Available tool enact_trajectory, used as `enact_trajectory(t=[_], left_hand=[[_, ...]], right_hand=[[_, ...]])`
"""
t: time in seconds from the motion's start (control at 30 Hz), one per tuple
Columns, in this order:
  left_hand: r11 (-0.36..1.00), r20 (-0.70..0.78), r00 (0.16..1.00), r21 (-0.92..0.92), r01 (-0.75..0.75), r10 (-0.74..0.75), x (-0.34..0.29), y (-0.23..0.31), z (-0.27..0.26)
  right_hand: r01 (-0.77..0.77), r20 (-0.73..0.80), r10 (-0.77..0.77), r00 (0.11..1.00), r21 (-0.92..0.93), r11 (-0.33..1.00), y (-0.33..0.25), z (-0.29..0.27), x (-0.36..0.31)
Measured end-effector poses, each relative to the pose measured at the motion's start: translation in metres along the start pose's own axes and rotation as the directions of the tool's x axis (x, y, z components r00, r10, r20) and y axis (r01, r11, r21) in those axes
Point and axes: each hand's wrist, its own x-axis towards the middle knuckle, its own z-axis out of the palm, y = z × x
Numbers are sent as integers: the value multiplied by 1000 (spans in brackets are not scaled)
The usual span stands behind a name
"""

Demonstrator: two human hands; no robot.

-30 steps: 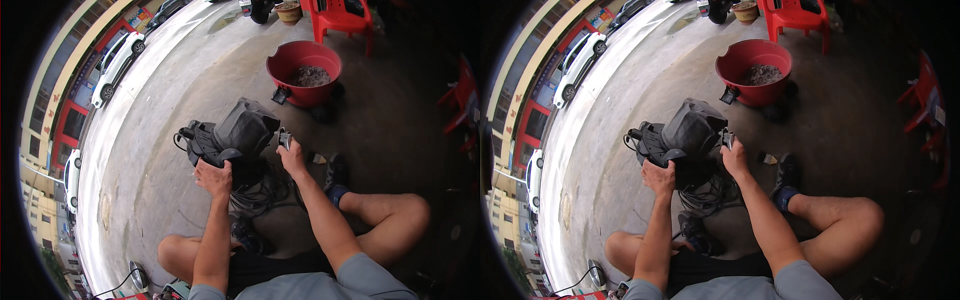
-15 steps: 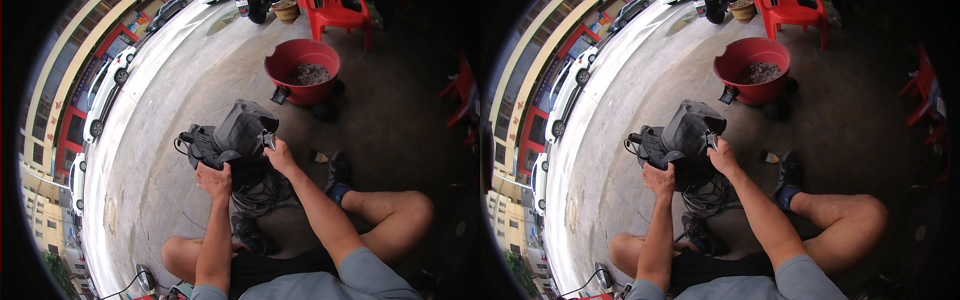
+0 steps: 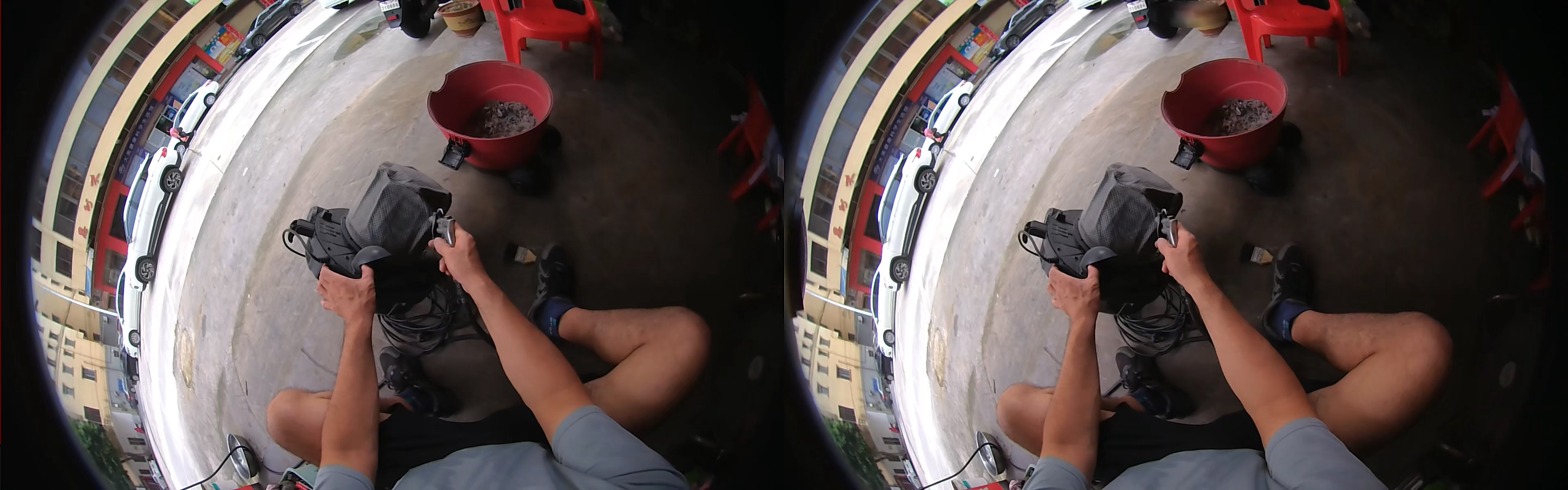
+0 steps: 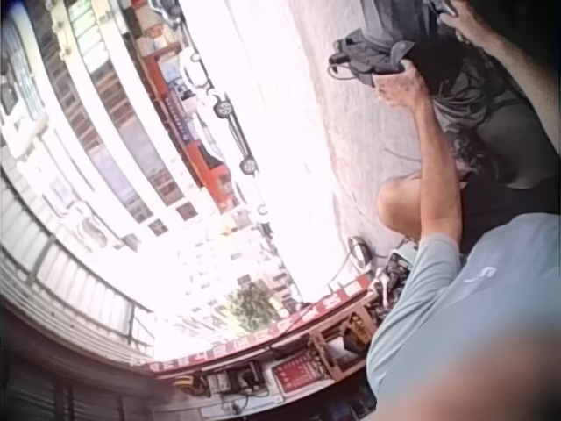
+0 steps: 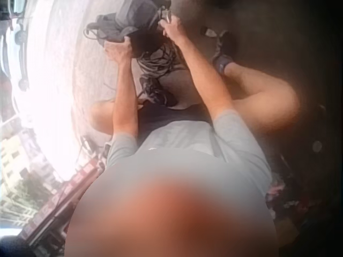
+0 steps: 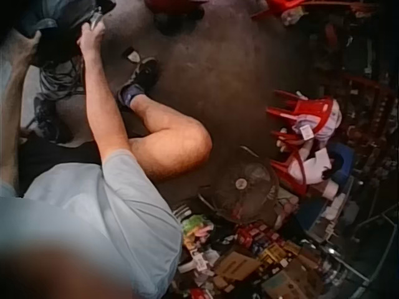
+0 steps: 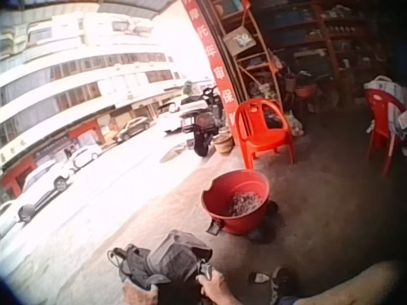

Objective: Cleaning a vacuum cleaner with an air blow gun and a brush.

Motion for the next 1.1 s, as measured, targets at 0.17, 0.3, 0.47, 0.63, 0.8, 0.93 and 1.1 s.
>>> enact_trajectory(t=[0.17,0.3,0.47,0.63,0.8,0.93,1.1], left_hand=[[998,24,998,-12,64,-64,1,2,-1],[999,0,999,7,43,-43,0,8,1],[996,57,994,-6,94,-94,3,7,2],[994,53,993,-4,106,-105,3,11,3],[993,62,992,16,113,-114,3,13,3],[993,58,991,29,117,-119,0,17,2],[993,67,990,10,121,-122,0,19,1]], right_hand=[[12,20,-13,1000,49,999,9,0,-18],[226,0,-227,974,-92,970,23,9,-10],[170,143,-150,978,-141,975,16,14,0],[90,-179,-120,977,-170,981,18,21,11],[113,34,-109,993,-166,980,11,22,16],[116,-17,-121,992,-172,978,13,29,22],[123,109,-102,989,-206,971,13,27,25]])
